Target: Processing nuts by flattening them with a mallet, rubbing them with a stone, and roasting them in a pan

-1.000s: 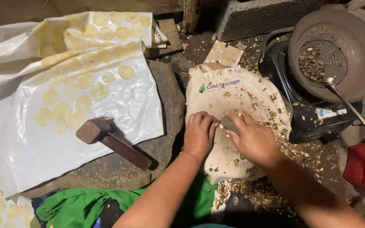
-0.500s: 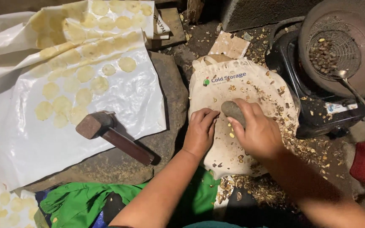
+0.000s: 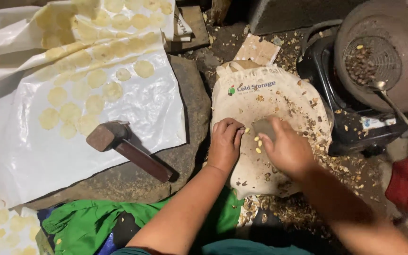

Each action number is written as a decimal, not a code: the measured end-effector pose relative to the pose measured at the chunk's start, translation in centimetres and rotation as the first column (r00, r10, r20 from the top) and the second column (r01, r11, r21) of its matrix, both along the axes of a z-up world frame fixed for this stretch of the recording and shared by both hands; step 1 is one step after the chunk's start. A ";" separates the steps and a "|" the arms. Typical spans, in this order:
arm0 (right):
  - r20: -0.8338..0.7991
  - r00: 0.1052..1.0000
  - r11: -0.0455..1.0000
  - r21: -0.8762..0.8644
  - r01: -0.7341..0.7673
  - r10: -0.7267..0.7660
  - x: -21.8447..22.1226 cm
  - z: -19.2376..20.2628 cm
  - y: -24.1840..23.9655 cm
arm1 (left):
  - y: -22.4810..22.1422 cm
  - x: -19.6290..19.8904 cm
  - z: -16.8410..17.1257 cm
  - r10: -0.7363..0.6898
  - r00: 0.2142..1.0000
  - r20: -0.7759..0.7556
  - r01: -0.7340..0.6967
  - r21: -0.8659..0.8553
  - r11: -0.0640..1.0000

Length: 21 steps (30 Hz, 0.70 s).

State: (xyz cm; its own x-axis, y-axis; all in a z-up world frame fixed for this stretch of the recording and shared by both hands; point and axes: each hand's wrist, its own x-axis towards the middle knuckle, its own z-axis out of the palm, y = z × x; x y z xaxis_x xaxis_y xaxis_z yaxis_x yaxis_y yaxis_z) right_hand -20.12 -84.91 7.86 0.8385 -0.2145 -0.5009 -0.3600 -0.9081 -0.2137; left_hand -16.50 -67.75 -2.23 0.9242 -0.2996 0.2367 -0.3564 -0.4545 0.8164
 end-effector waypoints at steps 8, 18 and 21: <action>-0.071 0.992 0.991 -0.077 -0.108 0.102 1.1 2.7 0.6 | -1.5 0.0 0.4 0.093 0.996 -0.018 -0.089 0.138 0.986; 0.153 0.987 0.986 0.150 -0.076 0.052 2.8 1.5 0.8 | 1.8 -0.4 0.7 0.001 1.000 0.015 -0.002 0.020 1.000; 0.061 0.998 0.977 0.212 0.017 -0.031 4.0 1.5 0.0 | 1.3 0.1 1.3 0.022 1.000 0.000 -0.022 -0.011 1.000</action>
